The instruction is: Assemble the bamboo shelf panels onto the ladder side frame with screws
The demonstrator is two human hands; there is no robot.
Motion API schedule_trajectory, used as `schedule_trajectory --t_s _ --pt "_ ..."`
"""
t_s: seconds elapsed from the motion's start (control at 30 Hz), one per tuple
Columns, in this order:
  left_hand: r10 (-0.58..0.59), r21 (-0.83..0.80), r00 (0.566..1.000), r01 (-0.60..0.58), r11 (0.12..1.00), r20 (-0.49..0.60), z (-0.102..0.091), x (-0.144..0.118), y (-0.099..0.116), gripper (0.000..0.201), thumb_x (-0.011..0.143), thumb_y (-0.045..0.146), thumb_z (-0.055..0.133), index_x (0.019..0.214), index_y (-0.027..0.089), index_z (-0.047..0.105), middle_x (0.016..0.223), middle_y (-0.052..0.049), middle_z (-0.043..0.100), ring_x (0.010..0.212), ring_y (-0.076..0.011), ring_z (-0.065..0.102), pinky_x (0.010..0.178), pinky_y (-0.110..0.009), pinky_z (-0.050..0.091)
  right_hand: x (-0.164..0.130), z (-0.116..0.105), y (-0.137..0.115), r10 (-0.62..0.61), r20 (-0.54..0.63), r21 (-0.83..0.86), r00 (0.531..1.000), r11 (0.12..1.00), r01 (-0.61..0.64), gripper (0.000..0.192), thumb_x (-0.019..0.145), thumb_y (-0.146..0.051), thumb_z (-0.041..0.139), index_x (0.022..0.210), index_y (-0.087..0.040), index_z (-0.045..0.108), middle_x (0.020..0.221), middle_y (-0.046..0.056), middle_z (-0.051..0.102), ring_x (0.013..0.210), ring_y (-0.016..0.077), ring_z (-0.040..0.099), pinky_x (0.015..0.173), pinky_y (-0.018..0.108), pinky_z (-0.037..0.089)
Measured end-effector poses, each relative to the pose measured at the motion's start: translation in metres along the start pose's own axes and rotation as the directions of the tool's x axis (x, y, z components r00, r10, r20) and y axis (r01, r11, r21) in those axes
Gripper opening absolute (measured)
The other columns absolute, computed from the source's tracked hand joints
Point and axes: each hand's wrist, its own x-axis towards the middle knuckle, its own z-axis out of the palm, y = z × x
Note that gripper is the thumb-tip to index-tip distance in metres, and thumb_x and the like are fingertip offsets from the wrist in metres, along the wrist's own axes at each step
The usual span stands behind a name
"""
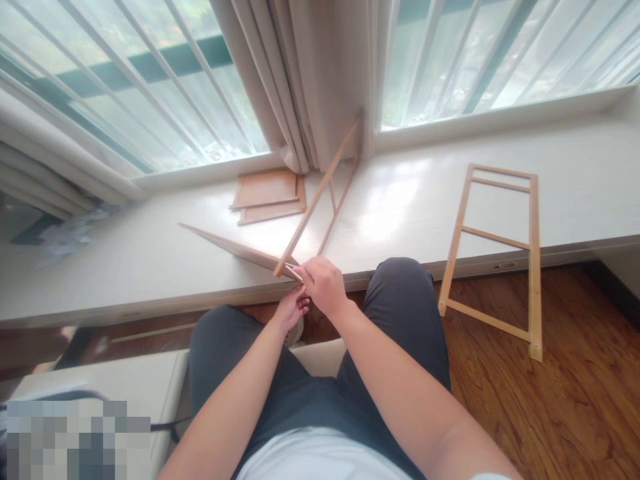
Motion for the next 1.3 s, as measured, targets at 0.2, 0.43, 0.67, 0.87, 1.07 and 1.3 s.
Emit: schedule_trajectory --t_s 0.2,0.43,0.67,0.87,1.07,1.3 --pt "0.002 0.000 1.000 -0.002 1.000 -0.001 0.000 0.000 0.000 0.039 0.070 0.037 0.088 0.098 0.020 0.066 0.081 -0.001 0.070 0.060 -0.0090 0.058 0.053 -0.021 0.039 0.000 0.002 -0.004 0.145 0.027 0.210 0.989 0.966 -0.148 0.050 0.107 -0.048 0.044 0.066 -0.022 0.059 0.067 0.003 0.062 0.067 0.0172 0.058 0.069 0.029 0.041" --pt "0.007 0.002 1.000 -0.007 1.000 0.012 0.000 -0.001 0.000 0.043 0.068 0.040 0.089 0.099 0.019 0.066 0.080 0.001 0.069 0.060 -0.0086 0.058 0.053 -0.021 0.039 0.000 0.002 -0.009 0.261 0.084 0.362 0.962 0.891 -0.274 0.054 0.104 -0.051 0.048 0.061 -0.020 0.057 0.061 0.000 0.059 0.060 0.0145 0.055 0.065 0.027 0.040" --pt "0.020 0.012 1.000 -0.020 1.000 0.003 0.000 0.000 0.000 0.045 0.067 0.040 0.089 0.100 0.019 0.066 0.080 0.001 0.068 0.060 -0.0082 0.057 0.055 -0.021 0.038 0.001 0.002 -0.011 0.316 0.094 0.420 0.944 0.847 -0.326 0.054 0.103 -0.050 0.051 0.059 -0.020 0.059 0.056 -0.001 0.057 0.056 0.0134 0.053 0.062 0.026 0.039" --pt "0.029 0.024 1.000 -0.029 0.999 -0.001 -0.001 0.003 -0.002 0.047 0.066 0.042 0.088 0.100 0.019 0.066 0.080 0.001 0.068 0.061 -0.0086 0.057 0.055 -0.021 0.037 0.000 0.003 -0.012 0.349 0.118 0.462 0.930 0.810 -0.363 0.054 0.101 -0.052 0.053 0.058 -0.019 0.061 0.055 -0.001 0.057 0.055 0.0132 0.053 0.061 0.026 0.040" --pt "0.047 0.041 0.999 -0.048 0.998 0.010 -0.004 0.006 -0.005 0.047 0.067 0.048 0.087 0.098 0.020 0.067 0.081 0.001 0.067 0.061 -0.0086 0.056 0.055 -0.021 0.037 -0.001 0.006 -0.016 0.404 0.166 0.531 0.900 0.732 -0.427 0.055 0.100 -0.054 0.054 0.058 -0.020 0.060 0.054 -0.001 0.057 0.053 0.0130 0.051 0.058 0.026 0.039" --pt "0.065 0.056 0.998 -0.064 0.996 -0.003 -0.006 0.008 -0.007 0.046 0.067 0.046 0.087 0.099 0.020 0.068 0.082 0.000 0.069 0.062 -0.0091 0.057 0.055 -0.021 0.036 0.001 0.002 -0.015 0.304 0.098 0.369 0.948 0.873 -0.318 0.055 0.104 -0.052 0.046 0.060 -0.021 0.058 0.057 0.000 0.059 0.056 0.0145 0.054 0.062 0.027 0.041"
